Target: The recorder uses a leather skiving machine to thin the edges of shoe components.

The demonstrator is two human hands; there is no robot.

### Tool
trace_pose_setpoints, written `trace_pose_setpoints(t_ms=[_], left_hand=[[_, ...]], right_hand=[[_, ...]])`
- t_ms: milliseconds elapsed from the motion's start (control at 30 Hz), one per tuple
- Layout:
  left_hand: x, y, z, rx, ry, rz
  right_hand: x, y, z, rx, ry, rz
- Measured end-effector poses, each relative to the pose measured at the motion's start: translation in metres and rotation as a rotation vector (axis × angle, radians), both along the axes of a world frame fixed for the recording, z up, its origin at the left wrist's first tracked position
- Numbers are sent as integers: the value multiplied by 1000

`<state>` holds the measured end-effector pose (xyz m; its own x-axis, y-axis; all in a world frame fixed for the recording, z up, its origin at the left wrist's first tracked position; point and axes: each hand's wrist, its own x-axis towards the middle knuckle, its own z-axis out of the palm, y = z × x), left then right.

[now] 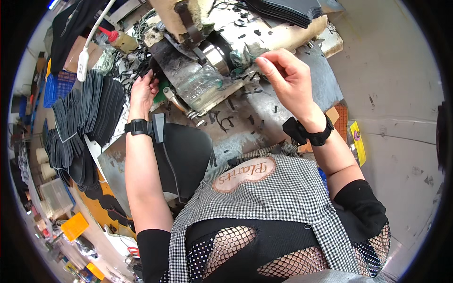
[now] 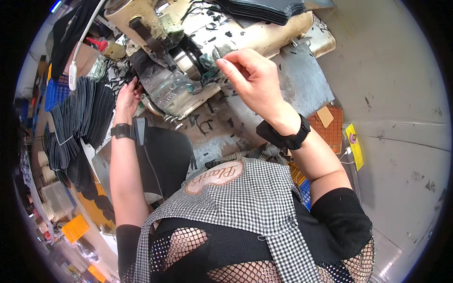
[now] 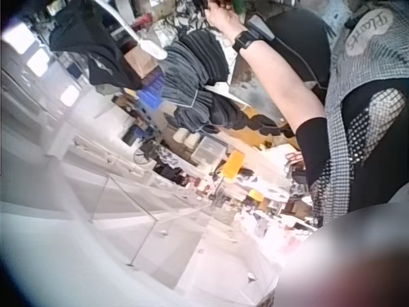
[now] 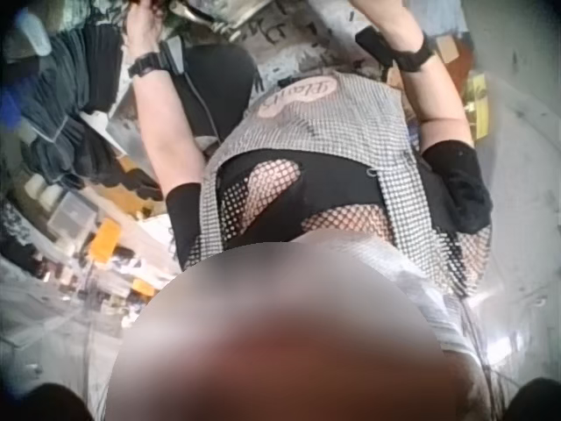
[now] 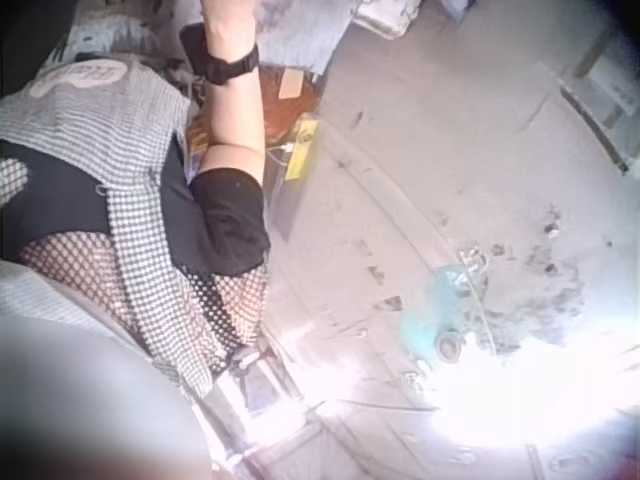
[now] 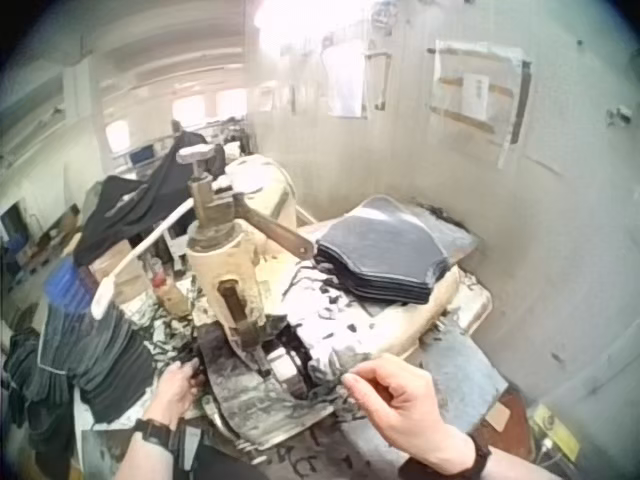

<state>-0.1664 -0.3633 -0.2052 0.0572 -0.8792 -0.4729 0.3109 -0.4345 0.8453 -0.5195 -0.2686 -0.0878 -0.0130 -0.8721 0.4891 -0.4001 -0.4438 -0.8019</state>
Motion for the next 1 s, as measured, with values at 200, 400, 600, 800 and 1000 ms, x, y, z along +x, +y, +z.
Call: trace_pose_setpoints(t_ms=[200, 400, 600, 800, 1000], left_hand=[[-15, 7, 2, -187, -54, 70], [-15, 6, 18, -31, -173, 26], [5, 0, 3, -37, -39, -47], [-9, 5, 12, -159, -81, -59], [-12, 7, 8, -169, -193, 7]], right_hand=[[3, 5, -2, 45, 37, 24], [-2, 11, -6, 33, 14, 14], [-2, 16, -8, 57, -41, -9], [-3, 19, -14, 51, -76, 15], [-2, 21, -15, 21, -71, 30]])
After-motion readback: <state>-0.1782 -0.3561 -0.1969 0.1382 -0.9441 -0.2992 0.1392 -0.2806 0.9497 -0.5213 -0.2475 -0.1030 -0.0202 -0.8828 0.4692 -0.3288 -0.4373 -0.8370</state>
